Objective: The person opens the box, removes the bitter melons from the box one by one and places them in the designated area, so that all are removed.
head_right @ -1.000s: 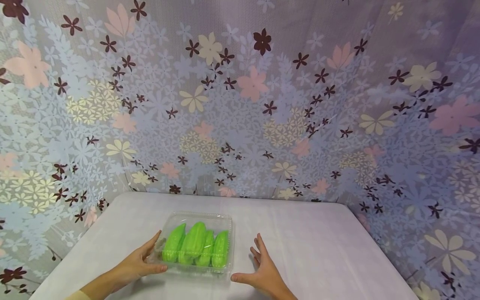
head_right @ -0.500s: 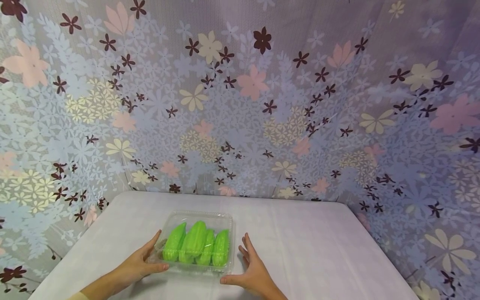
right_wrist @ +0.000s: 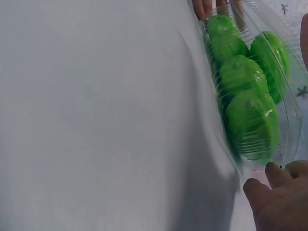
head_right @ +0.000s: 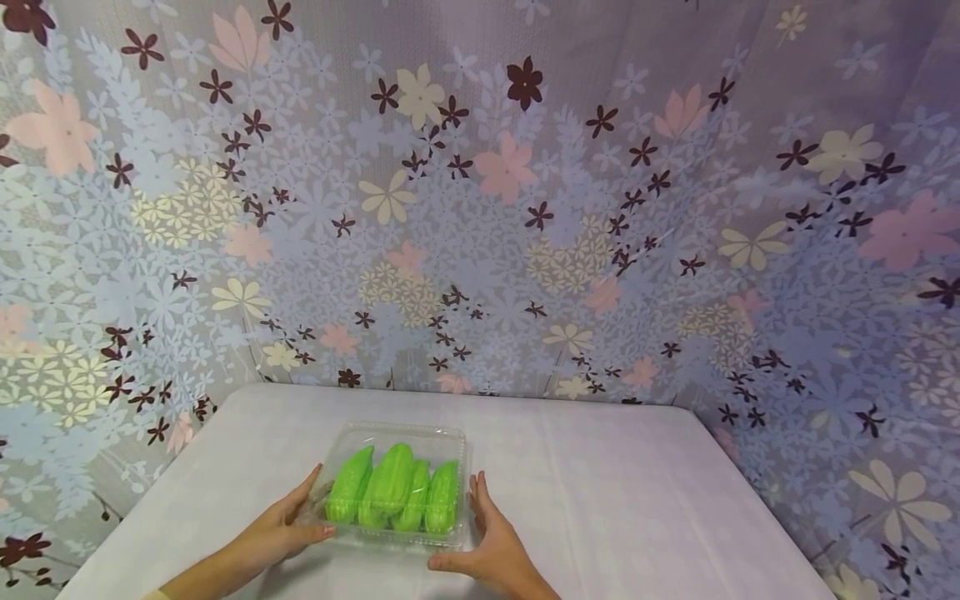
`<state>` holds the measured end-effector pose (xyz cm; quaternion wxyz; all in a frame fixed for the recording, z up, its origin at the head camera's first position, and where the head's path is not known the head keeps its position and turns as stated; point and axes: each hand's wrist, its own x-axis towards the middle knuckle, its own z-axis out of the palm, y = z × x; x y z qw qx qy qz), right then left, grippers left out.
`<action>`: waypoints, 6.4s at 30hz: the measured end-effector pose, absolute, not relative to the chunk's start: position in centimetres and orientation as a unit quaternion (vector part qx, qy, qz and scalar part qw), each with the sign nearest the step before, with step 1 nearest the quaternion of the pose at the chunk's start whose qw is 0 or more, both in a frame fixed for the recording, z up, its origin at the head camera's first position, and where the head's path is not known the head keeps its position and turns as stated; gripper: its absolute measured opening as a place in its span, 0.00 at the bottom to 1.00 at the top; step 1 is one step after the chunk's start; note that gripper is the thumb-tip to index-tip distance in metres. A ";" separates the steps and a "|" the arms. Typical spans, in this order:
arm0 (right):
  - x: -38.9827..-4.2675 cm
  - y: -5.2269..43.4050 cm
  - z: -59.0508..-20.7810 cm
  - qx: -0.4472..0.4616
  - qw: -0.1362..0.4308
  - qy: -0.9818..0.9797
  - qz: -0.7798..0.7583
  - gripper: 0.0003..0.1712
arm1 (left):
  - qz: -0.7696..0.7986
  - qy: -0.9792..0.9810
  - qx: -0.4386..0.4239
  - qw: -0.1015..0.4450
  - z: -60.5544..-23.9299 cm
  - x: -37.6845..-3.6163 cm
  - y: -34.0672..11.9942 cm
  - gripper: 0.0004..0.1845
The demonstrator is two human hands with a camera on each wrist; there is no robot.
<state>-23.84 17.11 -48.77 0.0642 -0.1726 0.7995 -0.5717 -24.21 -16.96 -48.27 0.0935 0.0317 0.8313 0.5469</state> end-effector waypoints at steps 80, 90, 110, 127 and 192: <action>-24.2 16.9 -44.5 -0.126 -0.001 0.841 -0.526 0.67 | 0.522 0.844 0.113 0.039 -46.8 -24.1 -16.5 0.58; -24.4 16.3 -43.7 -0.136 0.001 0.833 -0.537 0.66 | 0.570 0.812 0.113 0.060 -47.6 -24.7 -17.2 0.57; -25.3 13.9 -42.6 -0.135 0.011 0.827 -0.545 0.69 | 0.566 0.814 0.096 0.091 -47.9 -24.8 -17.5 0.59; -25.8 11.9 -42.8 -0.131 0.034 0.829 -0.542 0.66 | 0.567 0.812 0.093 0.103 -47.5 -24.7 -17.4 0.60; -27.5 6.7 -41.7 -0.078 0.004 0.904 -0.420 0.63 | 0.559 0.816 0.101 0.109 -47.3 -24.6 -17.7 0.58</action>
